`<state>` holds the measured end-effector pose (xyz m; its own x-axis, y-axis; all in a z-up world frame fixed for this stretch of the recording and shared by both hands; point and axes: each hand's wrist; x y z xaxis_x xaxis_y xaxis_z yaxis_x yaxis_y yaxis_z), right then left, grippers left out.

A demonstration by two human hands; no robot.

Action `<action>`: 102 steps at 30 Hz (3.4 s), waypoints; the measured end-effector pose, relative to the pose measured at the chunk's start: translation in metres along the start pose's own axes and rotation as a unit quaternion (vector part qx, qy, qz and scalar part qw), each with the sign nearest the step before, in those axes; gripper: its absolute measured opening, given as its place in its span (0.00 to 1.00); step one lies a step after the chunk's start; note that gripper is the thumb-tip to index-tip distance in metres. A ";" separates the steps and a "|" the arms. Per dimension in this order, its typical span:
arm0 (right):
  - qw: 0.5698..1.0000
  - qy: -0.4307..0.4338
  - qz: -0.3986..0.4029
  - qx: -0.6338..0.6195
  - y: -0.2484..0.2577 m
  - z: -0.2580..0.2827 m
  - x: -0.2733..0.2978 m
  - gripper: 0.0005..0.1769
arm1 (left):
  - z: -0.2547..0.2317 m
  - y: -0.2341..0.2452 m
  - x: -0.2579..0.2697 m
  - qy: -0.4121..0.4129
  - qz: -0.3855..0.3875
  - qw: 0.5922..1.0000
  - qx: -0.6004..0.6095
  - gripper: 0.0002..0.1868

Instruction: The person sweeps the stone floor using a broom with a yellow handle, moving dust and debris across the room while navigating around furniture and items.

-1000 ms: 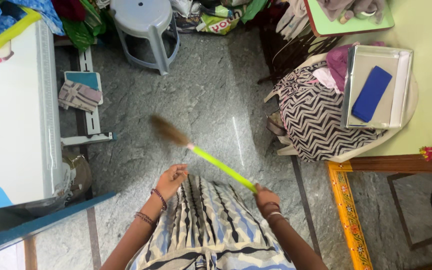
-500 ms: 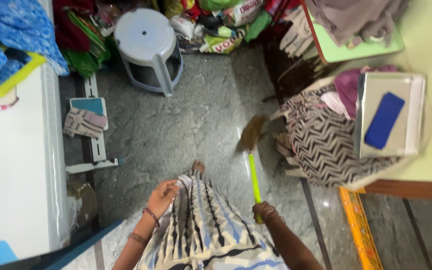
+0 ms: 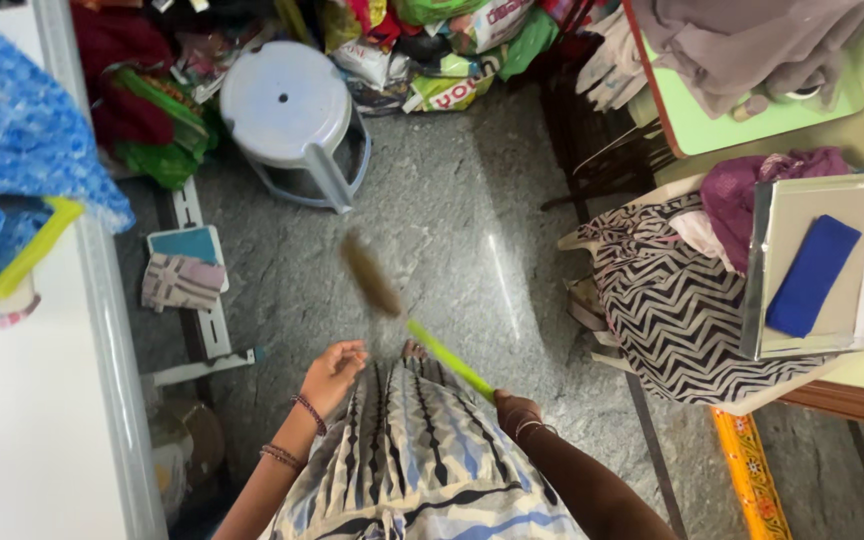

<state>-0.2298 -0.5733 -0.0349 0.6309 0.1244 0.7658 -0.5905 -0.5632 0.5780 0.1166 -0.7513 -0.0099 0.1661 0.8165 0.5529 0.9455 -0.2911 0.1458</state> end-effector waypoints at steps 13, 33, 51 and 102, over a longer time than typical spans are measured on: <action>0.944 0.251 -0.165 0.135 0.077 0.008 -0.024 0.16 | -0.077 -0.010 -0.100 -0.024 0.066 0.997 -0.031 0.20; 0.968 0.079 -0.165 -0.173 0.099 0.204 -0.010 0.21 | -0.185 -0.002 -0.362 -0.169 0.249 0.953 -0.043 0.19; 0.899 -0.127 -0.283 -0.310 0.214 0.283 -0.132 0.20 | -0.156 0.095 -0.440 -0.163 0.281 0.933 -0.155 0.19; 0.480 -0.270 0.006 -0.835 -0.006 0.280 0.077 0.13 | -0.149 0.050 -0.398 -0.086 0.434 0.882 -0.161 0.18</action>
<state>-0.0368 -0.7888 -0.0585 0.3952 -0.3538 0.8477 0.1072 0.9343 0.3400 0.0558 -1.1650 -0.1005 0.8546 0.2715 0.4426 0.3168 -0.9480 -0.0302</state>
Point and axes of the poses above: each hand's wrist, its own x-axis away from the middle knuckle, its own y-axis out of the back of the hand, z = x × y, and after that the axes turned 14 degrees about -z, right-handed
